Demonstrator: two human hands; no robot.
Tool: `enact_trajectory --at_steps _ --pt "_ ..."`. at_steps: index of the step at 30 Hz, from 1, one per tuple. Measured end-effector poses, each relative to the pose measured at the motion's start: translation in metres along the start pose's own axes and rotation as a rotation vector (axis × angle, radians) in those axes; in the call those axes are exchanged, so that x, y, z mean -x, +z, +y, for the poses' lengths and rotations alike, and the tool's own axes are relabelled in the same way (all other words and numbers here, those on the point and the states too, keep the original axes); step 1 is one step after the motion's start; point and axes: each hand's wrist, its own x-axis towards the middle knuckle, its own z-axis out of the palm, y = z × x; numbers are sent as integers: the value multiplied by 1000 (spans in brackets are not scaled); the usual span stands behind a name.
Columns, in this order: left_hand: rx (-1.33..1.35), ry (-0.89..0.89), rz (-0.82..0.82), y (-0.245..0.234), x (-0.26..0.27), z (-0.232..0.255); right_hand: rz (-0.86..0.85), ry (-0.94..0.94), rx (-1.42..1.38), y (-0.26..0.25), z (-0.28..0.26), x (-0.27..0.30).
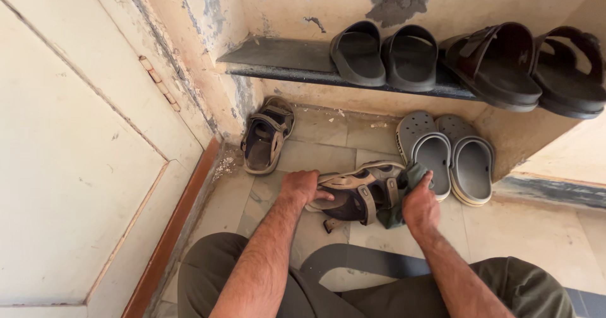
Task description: The person sits on the floor and wipes a pair of beige sandals with a dark cloth. The person cleans the straps and soles, then places the sandals on a wall-mounted shelf next to other footwear.
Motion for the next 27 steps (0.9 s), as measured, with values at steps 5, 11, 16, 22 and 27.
enact_trajectory --at_steps 5,11,16,22,27 --pt "-18 -11 -21 2 -4 -5 6 -58 -86 21 15 2" --pt "228 -289 -243 -8 15 -21 -358 -293 -232 87 27 27" --pt "171 -248 72 -25 32 -22 -100 -272 -630 71 10 22" --pt "334 -189 255 -20 12 4 -254 161 -1213 5 -34 14" --pt "408 87 302 3 3 -6 -16 -324 -878 -13 -66 39"
